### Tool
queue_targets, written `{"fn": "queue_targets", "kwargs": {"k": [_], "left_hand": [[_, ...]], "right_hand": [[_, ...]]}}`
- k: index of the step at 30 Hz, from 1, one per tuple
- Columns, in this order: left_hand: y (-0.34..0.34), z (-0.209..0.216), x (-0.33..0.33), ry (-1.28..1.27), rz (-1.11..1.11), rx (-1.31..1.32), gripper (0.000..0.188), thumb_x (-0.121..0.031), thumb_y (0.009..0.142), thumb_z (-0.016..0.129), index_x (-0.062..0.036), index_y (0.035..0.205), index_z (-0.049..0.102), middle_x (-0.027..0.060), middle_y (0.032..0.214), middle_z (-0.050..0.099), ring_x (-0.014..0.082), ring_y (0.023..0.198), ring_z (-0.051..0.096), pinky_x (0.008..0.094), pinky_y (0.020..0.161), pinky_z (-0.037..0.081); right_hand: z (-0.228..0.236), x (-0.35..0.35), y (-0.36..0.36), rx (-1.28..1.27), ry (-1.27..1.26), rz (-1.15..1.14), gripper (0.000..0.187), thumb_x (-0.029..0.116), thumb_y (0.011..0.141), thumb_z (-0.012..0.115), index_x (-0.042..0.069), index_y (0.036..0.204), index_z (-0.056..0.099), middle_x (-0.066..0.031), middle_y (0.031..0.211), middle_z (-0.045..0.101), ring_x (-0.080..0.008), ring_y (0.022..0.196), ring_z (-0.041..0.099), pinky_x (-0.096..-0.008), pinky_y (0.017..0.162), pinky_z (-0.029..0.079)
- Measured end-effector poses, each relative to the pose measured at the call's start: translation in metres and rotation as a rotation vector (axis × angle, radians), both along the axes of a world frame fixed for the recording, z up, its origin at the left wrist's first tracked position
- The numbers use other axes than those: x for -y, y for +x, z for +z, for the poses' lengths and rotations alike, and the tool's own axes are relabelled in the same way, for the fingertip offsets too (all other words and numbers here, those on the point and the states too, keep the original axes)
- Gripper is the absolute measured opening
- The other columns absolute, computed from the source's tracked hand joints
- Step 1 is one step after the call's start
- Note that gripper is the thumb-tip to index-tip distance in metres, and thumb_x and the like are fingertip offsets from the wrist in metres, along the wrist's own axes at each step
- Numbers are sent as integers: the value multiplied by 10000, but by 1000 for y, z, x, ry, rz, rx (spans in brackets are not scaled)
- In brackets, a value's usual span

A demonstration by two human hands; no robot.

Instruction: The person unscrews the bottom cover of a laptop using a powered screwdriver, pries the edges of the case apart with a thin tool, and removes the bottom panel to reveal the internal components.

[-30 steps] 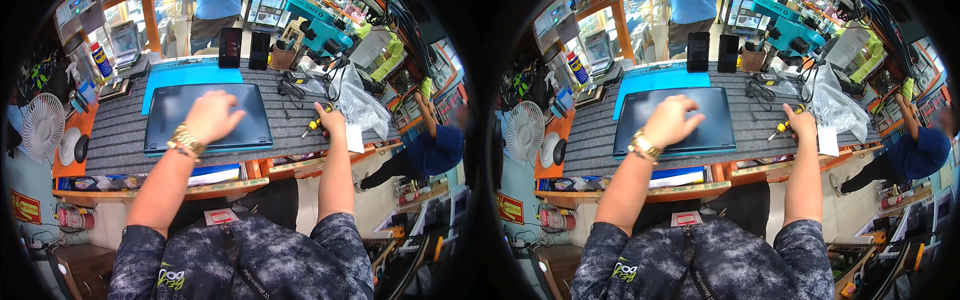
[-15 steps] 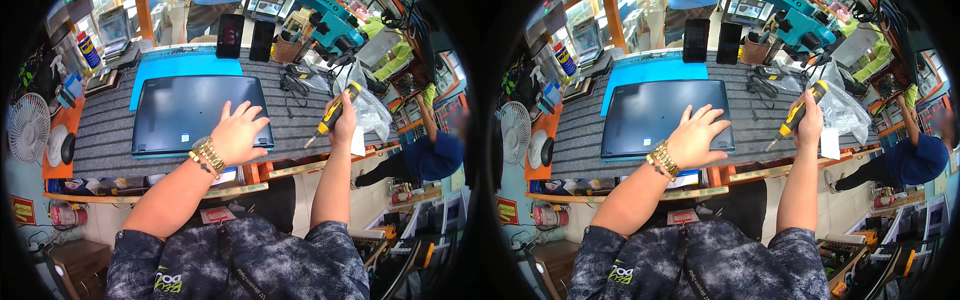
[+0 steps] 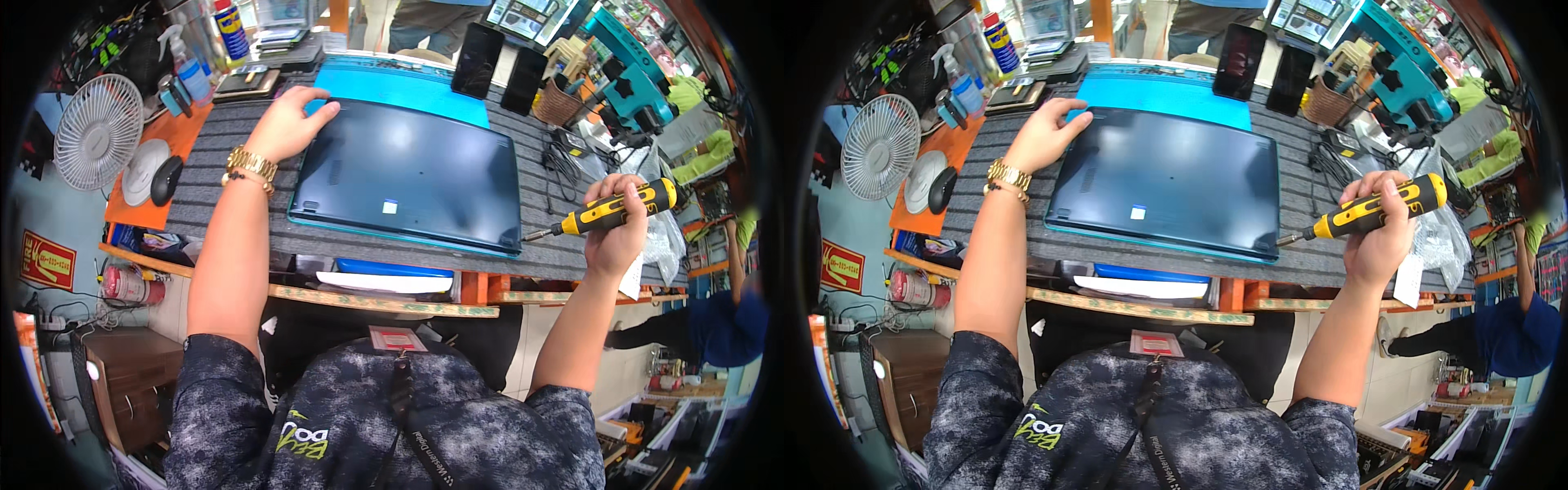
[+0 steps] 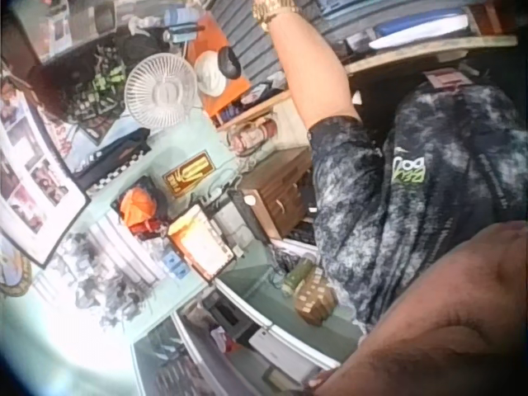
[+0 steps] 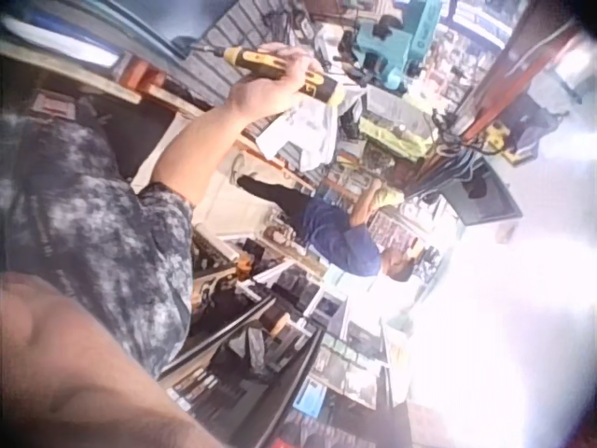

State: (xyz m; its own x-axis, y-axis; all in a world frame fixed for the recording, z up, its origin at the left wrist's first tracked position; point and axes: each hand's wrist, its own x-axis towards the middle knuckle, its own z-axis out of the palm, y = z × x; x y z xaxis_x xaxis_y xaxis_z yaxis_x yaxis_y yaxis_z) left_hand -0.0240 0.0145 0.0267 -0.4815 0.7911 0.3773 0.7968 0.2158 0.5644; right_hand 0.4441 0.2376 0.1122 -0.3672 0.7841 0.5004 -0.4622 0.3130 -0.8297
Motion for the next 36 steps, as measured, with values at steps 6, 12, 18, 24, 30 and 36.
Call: {"fn": "queue_targets", "kwargs": {"k": [6, 12, 18, 24, 30, 36], "left_hand": [[-20, -30, -25, -132, 0, -66, 494, -497, 1152, 580, -209, 1512, 756, 48, 1579, 720, 387, 1448, 612, 578, 1260, 443], [-19, -32, -21, -86, -27, -38, 423, -372, 1155, 632, -123, 1472, 759, 112, 1532, 729, 392, 1429, 626, 496, 1249, 481], [-32, -36, -17, -31, -59, -40, 396, -397, 1101, 715, -141, 1391, 801, 114, 1449, 752, 373, 1393, 674, 529, 1186, 525], [-33, -36, -18, -19, -69, -57, 383, -431, 1088, 714, -176, 1352, 824, 92, 1407, 755, 355, 1372, 692, 566, 1157, 547], [-27, -30, -15, 13, -74, -35, 398, -319, 1044, 769, -63, 1345, 820, 188, 1349, 772, 399, 1296, 725, 481, 1116, 586], [-41, -39, -21, -32, -85, -61, 413, -434, 1071, 708, -169, 1368, 820, 132, 1412, 758, 381, 1355, 702, 557, 1151, 558]], "right_hand": [[8, 31, -60, -57, 78, 256, 243, 272, 1064, 643, 38, 1086, 578, -127, 979, 552, -263, 890, 555, -414, 819, 522], [11, 90, -138, 24, 153, 310, 174, 175, 1081, 709, 42, 1090, 598, -131, 968, 642, -244, 832, 657, -390, 784, 564], [-6, 147, -210, 56, 129, 369, 164, 117, 1058, 740, 38, 1111, 607, -129, 998, 688, -223, 862, 697, -386, 819, 604], [-25, 179, -260, 30, 153, 462, 237, -22, 1002, 826, 30, 1142, 643, -63, 1025, 714, -136, 897, 694, -311, 818, 576], [-33, 185, -272, 37, 105, 541, 231, -31, 1011, 825, 23, 1149, 648, -57, 1041, 724, -123, 920, 700, -299, 822, 576], [-18, 199, -273, 166, 185, 529, 213, 9, 989, 825, 17, 1115, 653, -102, 1018, 714, -166, 895, 686, -348, 828, 581]]}}
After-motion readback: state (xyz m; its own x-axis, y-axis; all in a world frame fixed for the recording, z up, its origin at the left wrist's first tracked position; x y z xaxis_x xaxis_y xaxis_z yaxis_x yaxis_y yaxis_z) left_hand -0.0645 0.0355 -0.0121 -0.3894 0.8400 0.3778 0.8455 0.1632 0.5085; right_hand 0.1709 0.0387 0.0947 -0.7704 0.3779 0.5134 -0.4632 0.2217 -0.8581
